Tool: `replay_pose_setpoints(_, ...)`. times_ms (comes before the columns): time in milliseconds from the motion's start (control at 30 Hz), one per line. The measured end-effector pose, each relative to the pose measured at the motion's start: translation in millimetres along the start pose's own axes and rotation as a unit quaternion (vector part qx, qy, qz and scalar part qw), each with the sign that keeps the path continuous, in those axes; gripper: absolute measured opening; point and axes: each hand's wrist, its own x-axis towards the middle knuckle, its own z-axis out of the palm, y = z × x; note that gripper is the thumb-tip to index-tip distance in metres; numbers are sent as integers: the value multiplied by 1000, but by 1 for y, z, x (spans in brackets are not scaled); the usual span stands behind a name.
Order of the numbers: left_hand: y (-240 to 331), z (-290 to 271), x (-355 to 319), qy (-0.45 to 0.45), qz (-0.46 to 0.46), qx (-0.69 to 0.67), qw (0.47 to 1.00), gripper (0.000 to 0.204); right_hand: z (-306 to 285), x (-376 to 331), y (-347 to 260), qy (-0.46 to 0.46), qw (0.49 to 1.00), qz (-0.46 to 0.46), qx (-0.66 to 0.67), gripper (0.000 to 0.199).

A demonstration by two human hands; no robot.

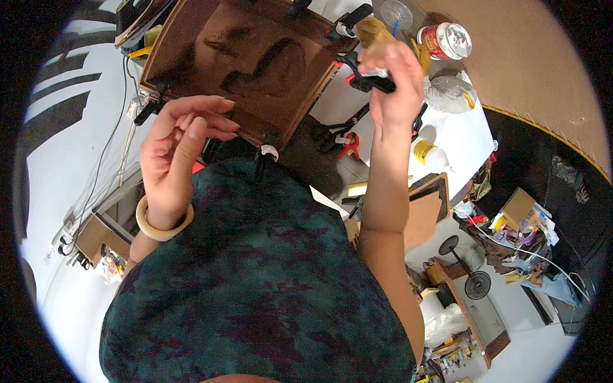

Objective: The person uses a utility knife to cut and trim the edges of a brown cardboard box, then brushes away debris. They place several clamps around the box edges to hold the structure in place while working.

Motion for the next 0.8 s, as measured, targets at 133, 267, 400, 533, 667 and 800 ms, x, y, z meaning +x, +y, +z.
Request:
replay_pose_setpoints(133, -9, -11, -6, 27, -14, -14, 999, 24, 0, 16, 22, -59, 996, 50, -54, 25)
replay_pose_setpoints(267, -12, -13, -12, 13, -39, -12, 999, 22, 2, 20, 33, -49, 994, 50, -87, 27)
replay_pose_setpoints(400, -10, -11, -13, -6, -48, 0, 999, 21, -1, 15, 43, -26, 996, 36, -80, 26)
replay_pose_setpoints(533, -9, -11, -15, -14, -57, -4, 998, 20, 1, 13, 40, -27, 995, 30, -88, 30)
replay_pose_setpoints(667, -6, -12, -14, -9, -55, 5, 998, 20, -2, 5, 26, -16, 985, 40, -165, 39)
replay_pose_setpoints(800, -7, -18, -26, 43, -35, 34, 998, 23, -47, -21, -8, 216, 944, -87, -232, 39)
